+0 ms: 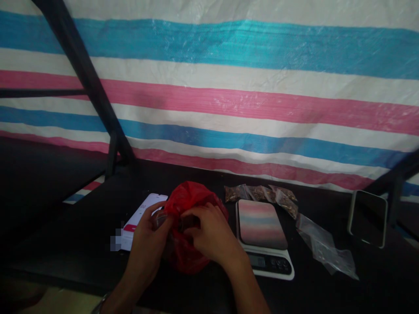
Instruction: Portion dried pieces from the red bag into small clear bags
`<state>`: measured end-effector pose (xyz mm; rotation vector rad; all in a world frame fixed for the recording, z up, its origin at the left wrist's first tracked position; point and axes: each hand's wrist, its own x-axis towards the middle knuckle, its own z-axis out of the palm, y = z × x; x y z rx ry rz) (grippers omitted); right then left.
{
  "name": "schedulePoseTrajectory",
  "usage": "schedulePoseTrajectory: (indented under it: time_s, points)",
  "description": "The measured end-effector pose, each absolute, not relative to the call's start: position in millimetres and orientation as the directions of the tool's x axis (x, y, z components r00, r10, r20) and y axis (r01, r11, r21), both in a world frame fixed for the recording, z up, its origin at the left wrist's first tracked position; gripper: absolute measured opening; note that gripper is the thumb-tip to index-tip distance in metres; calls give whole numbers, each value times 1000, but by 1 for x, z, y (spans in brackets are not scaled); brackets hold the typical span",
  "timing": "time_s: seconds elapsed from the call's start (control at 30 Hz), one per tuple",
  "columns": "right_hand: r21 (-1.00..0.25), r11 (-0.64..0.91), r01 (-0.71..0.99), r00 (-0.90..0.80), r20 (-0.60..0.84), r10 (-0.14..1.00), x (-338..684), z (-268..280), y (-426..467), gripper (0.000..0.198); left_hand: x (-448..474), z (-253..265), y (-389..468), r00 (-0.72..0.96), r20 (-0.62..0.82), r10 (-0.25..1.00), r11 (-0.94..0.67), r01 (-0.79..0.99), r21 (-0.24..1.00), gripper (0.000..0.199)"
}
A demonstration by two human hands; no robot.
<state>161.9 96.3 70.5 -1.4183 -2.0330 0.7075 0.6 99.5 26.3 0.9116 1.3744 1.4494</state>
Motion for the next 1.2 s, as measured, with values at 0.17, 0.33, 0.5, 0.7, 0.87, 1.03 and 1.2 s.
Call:
schedulePoseTrajectory:
  time_s: [0.17,0.33,0.5,0.7,0.87,1.03,1.2]
  points:
    - [-904,182,388,-286,70,956,166,65,100,38,-1,22,102,-340,62,938,-73,-20,997,62]
    - [-971,154,183,-253,104,962,181,68,94,29,-7,14,98,-394,371,841,-270,289,919,51]
    - [-955,200,220,-222,151,963,175,94,75,30,-10,8,87,-155,718,678,-544,551,632,47]
    - [-774,307,553,-245,201,948,153,112,63,48,-2,5,84,55,743,667,-657,514,552,54]
    - [-747,337,574,-347,151,926,145,114,56,50,-4,-2,84,165,734,659,-722,414,555,60]
    - [-785,334,521,-386,132,913,141,111,56,47,-11,2,88,114,756,644,-729,391,562,65]
    - [-779,280,561,-280,140,950,139,106,61,46,-13,3,87,-4,651,759,-596,397,697,63]
